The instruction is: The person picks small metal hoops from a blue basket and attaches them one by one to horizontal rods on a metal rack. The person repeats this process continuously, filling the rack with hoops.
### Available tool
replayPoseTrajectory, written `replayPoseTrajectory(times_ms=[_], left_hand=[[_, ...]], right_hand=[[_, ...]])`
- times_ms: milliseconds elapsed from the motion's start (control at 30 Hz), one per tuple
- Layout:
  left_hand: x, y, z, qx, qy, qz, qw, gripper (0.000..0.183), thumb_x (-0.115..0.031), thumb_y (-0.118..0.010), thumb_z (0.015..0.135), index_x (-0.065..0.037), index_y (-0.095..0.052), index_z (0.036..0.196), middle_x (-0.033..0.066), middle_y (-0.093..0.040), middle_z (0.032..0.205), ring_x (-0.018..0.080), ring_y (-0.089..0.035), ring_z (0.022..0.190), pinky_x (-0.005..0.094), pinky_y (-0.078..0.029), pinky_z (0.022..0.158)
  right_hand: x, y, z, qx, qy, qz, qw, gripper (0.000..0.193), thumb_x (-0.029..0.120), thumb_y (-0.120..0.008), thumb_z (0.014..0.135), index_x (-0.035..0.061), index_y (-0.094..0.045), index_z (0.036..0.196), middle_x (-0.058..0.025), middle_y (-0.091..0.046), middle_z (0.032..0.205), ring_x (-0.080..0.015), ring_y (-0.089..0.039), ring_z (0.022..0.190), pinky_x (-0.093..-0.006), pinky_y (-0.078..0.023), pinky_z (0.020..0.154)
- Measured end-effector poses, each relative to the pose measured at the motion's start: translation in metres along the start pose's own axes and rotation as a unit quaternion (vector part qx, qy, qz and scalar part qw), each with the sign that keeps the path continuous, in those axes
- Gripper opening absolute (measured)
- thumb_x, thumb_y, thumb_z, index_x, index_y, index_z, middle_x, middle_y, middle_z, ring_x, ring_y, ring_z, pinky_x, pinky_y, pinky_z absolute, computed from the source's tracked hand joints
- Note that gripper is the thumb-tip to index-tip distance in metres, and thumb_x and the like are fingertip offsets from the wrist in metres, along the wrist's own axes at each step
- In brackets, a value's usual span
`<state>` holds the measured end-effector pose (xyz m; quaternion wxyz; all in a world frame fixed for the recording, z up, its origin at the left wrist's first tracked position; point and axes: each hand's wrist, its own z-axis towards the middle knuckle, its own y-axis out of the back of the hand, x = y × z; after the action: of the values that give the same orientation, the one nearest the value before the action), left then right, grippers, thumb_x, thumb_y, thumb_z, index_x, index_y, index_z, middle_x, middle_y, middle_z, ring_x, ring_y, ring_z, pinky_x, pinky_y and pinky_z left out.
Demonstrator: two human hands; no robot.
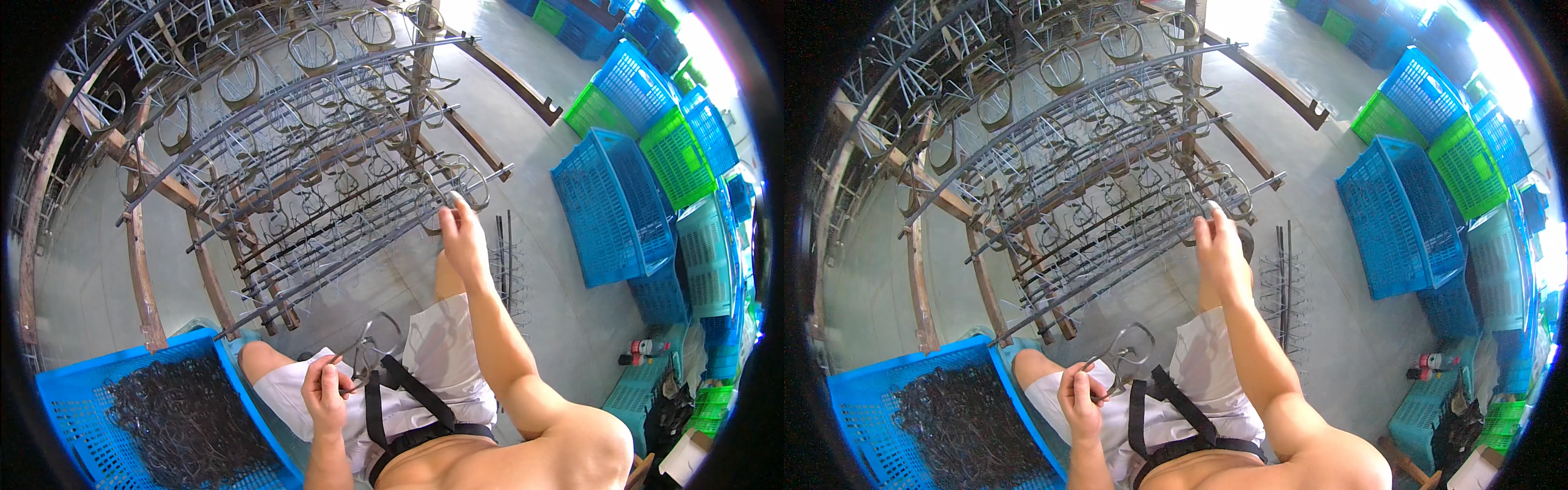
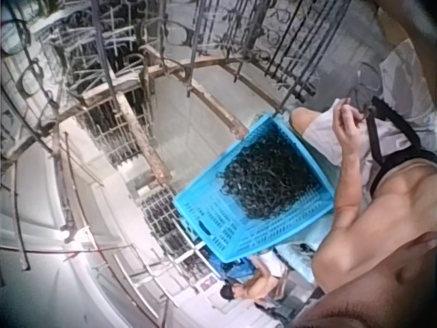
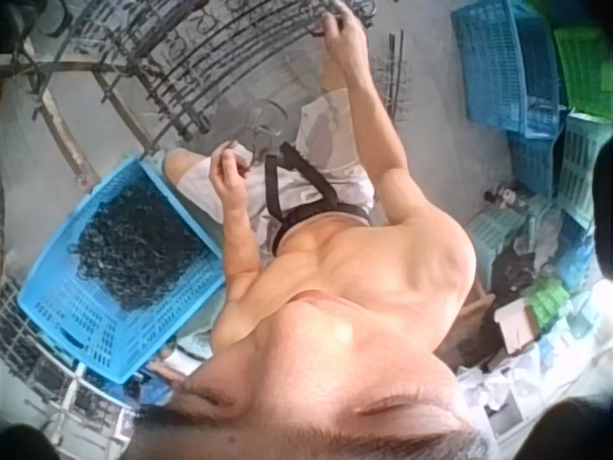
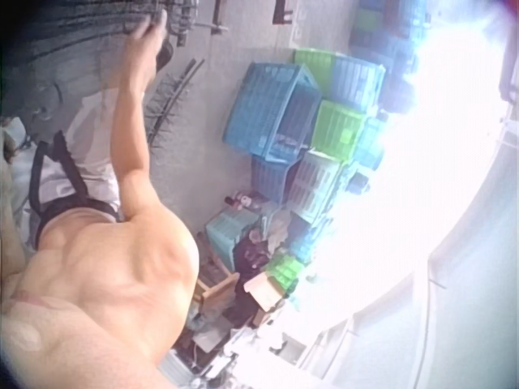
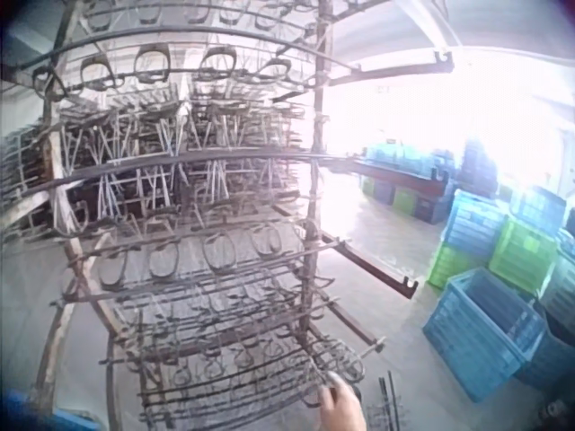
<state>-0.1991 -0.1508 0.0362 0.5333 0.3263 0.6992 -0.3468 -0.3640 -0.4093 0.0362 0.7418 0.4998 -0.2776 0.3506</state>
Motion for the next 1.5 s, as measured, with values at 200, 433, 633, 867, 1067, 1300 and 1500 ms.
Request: replayPoseTrajectory(times_ms=[200, 433, 633, 867, 1067, 1300, 1500], left_hand=[[-0.017, 0.0, 0.014, 0.101, -0.006, 0.024, 0.995, 0.026, -0.023, -0.047, 0.093, 0.0, -0.058, 0.094, 0.0018, -0.049, 0.052, 0.007, -0.042, 0.041, 0.0195, -0.032, 0.039], [-0.008, 0.015, 0.019, -0.027, 0.037, -0.117, 0.992, 0.016, -0.015, -0.055, 0.085, -0.004, -0.055, 0.097, 0.0017, -0.052, 0.074, 0.0055, -0.044, 0.057, 0.0181, -0.035, 0.049], [0.02, 0.041, 0.003, -0.042, 0.039, -0.04, 0.998, 0.021, 0.008, -0.058, 0.073, -0.003, -0.055, 0.091, 0.0008, -0.055, 0.081, 0.007, -0.052, 0.071, 0.0206, -0.044, 0.066], [0.027, 0.046, 0.003, -0.05, 0.042, 0.003, 0.998, 0.017, 0.005, -0.065, 0.077, 0.001, -0.06, 0.093, 0.003, -0.06, 0.081, 0.0077, -0.056, 0.07, 0.0201, -0.046, 0.063], [0.032, 0.04, 0.007, -0.039, 0.027, 0.036, 0.998, 0.018, 0.004, -0.066, 0.077, 0.001, -0.06, 0.094, 0.0026, -0.061, 0.079, 0.0071, -0.056, 0.07, 0.0194, -0.045, 0.064], [0.029, 0.037, 0.007, -0.041, 0.044, -0.024, 0.998, 0.017, -0.001, -0.066, 0.079, -0.001, -0.058, 0.094, 0.0061, -0.064, 0.082, 0.0068, -0.054, 0.065, 0.0193, -0.043, 0.057], [0.019, 0.035, 0.008, -0.028, 0.083, -0.122, 0.989, 0.023, -0.007, -0.063, 0.083, -0.002, -0.054, 0.104, 0.0102, -0.065, 0.087, 0.0127, -0.06, 0.069, 0.0237, -0.05, 0.055]], right_hand=[[0.05, 0.044, -0.066, 0.488, 0.196, 0.233, 0.818, 0.035, 0.025, -0.063, 0.084, 0.0052, -0.056, 0.113, -0.0156, -0.058, 0.089, -0.0314, -0.056, 0.081, -0.0386, -0.046, 0.073], [0.017, -0.01, -0.056, 0.221, -0.125, 0.412, 0.875, 0.016, 0.015, -0.051, 0.093, 0.0059, -0.059, 0.103, 0.0032, -0.049, 0.062, -0.0022, -0.041, 0.049, -0.0194, -0.031, 0.042], [0.024, -0.079, -0.039, -0.02, -0.197, 0.379, 0.904, 0.024, 0.017, -0.047, 0.094, 0.0034, -0.054, 0.113, -0.0003, -0.051, 0.062, -0.0051, -0.044, 0.049, -0.0213, -0.037, 0.042], [0.029, -0.08, -0.03, -0.044, -0.177, 0.203, 0.962, 0.026, 0.018, -0.047, 0.093, 0.0023, -0.056, 0.112, -0.0025, -0.055, 0.061, -0.0076, -0.047, 0.052, -0.0246, -0.04, 0.049], [0.028, -0.068, -0.024, 0.043, -0.22, 0.367, 0.903, 0.023, 0.017, -0.048, 0.093, 0.0013, -0.059, 0.106, 0.0026, -0.048, 0.058, -0.004, -0.04, 0.046, -0.0206, -0.032, 0.041], [0.028, -0.073, -0.03, 0.069, -0.216, 0.427, 0.875, 0.022, 0.015, -0.05, 0.093, 0.0, -0.058, 0.107, 0.0045, -0.043, 0.056, -0.0031, -0.037, 0.043, -0.019, -0.029, 0.037], [0.039, -0.077, -0.038, 0.055, -0.091, 0.21, 0.972, 0.027, 0.017, -0.054, 0.091, 0.0012, -0.059, 0.112, 0.0024, -0.044, 0.056, -0.0039, -0.036, 0.051, -0.0223, -0.032, 0.045]])
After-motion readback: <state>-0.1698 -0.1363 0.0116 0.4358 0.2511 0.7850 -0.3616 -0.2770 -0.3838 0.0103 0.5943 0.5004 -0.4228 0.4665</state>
